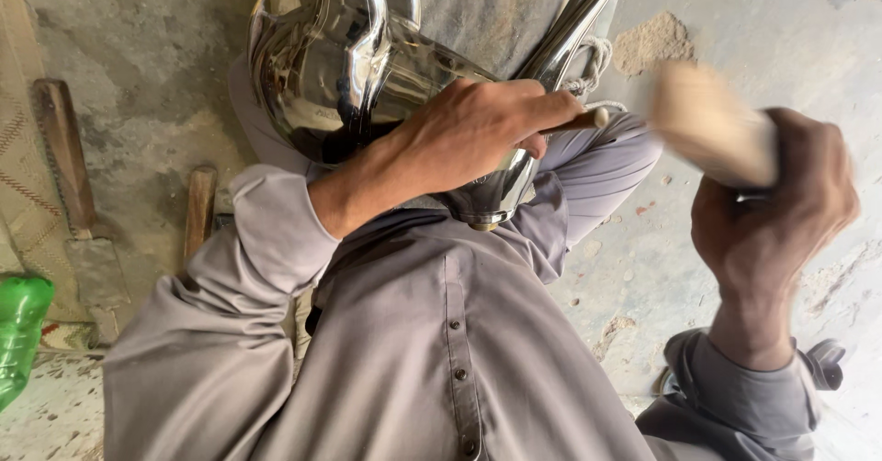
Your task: The person sits cross-legged and uses a wooden mallet and metal chisel to hammer a decorative pattern into a polished metal vessel. They repeatedly strike the chisel along the vessel's body and spout, occasionally repositioning the tool and inspecting the surface.
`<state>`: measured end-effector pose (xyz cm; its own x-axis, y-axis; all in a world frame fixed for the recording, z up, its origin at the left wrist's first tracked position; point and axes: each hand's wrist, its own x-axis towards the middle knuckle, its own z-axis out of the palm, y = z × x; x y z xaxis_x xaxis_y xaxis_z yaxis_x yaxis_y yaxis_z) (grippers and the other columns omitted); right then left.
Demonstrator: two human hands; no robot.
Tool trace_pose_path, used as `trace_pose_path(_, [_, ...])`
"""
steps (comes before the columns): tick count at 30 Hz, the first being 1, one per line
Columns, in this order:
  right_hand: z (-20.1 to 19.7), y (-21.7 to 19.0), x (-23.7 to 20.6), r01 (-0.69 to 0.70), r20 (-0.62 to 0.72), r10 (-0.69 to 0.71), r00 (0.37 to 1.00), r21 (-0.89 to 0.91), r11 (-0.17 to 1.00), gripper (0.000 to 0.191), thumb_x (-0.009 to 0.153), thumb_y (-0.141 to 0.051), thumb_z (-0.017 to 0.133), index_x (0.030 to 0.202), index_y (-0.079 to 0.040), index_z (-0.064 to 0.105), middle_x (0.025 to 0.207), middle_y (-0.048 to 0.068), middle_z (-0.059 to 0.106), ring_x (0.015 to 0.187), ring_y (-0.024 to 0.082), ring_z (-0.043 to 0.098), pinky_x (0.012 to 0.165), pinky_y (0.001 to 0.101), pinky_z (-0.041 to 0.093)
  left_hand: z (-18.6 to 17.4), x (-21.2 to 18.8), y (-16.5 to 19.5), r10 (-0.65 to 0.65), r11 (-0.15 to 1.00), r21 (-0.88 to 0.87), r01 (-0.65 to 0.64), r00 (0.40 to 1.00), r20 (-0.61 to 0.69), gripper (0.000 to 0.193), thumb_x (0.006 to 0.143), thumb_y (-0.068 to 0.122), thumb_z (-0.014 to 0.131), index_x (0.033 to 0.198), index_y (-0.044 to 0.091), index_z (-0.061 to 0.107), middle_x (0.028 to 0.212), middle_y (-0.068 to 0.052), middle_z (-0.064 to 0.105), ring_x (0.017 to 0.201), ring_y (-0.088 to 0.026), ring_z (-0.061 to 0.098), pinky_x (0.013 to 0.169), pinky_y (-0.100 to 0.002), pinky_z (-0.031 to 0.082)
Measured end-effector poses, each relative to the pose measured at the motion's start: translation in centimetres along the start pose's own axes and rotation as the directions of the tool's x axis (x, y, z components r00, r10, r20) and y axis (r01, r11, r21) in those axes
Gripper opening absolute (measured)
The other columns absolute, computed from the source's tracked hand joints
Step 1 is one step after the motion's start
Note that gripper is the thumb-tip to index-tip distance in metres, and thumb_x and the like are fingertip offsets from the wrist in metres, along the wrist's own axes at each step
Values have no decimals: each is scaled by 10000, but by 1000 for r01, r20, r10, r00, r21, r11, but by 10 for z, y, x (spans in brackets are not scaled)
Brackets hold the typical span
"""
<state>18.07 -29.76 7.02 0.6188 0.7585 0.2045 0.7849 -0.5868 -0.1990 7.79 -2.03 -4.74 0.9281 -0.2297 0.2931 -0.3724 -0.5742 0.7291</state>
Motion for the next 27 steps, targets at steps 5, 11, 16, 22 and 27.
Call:
trace_pose_path(5, [18, -10, -26, -113, -95, 130, 987, 165, 980, 292, 944, 49, 680, 1215, 69, 570, 926, 176, 584, 745, 257, 567, 654, 354, 431, -5, 7, 8, 137, 988, 80, -135, 991, -14, 365, 994, 126, 638, 1348, 208, 606, 750, 16, 626, 554, -65, 584, 441, -174, 510])
trace_pose_path(11, [40, -10, -47, -125, -149, 121, 981, -22, 992, 443, 872, 68, 724, 1239, -22, 493, 944, 201, 597, 842, 282, 597, 720, 397, 472, -7, 8, 10, 128, 965, 215, -147, 987, 98, 175, 1084, 106, 621, 1242, 170, 661, 671, 38, 549, 526, -41, 522, 421, -162, 469])
trace_pose_path(16, [57, -4, -53, -219, -126, 417, 900, 696, 684, 473, 1063, 51, 707, 1420, 28, 398, 1042, 208, 616, 928, 241, 626, 875, 421, 517, -12, -5, 2, 82, 996, -28, -85, 992, -92, 235, 1074, 124, 633, 1306, 145, 598, 794, 3, 617, 527, -57, 514, 365, -191, 420])
trace_pose_path(22, [31, 21, -34, -135, -56, 157, 986, 291, 947, 315, 964, 52, 600, 1261, 39, 496, 902, 149, 612, 665, 167, 564, 588, 321, 460, -2, -17, 14, -334, 939, -221, 265, 856, -394, 384, 1032, 141, 708, 1270, -12, 448, 881, -117, 638, 728, -170, 651, 563, -265, 553])
trace_pose_path(27, [37, 23, 14, 21, 36, -20, 999, -23, 1000, 369, 888, 55, 588, 1253, 19, 548, 964, 105, 636, 728, 149, 608, 629, 285, 498, 4, -11, 20, -400, 916, -171, 362, 826, -397, 383, 1001, 81, 740, 1204, -51, 443, 825, -157, 631, 676, -193, 657, 528, -303, 545])
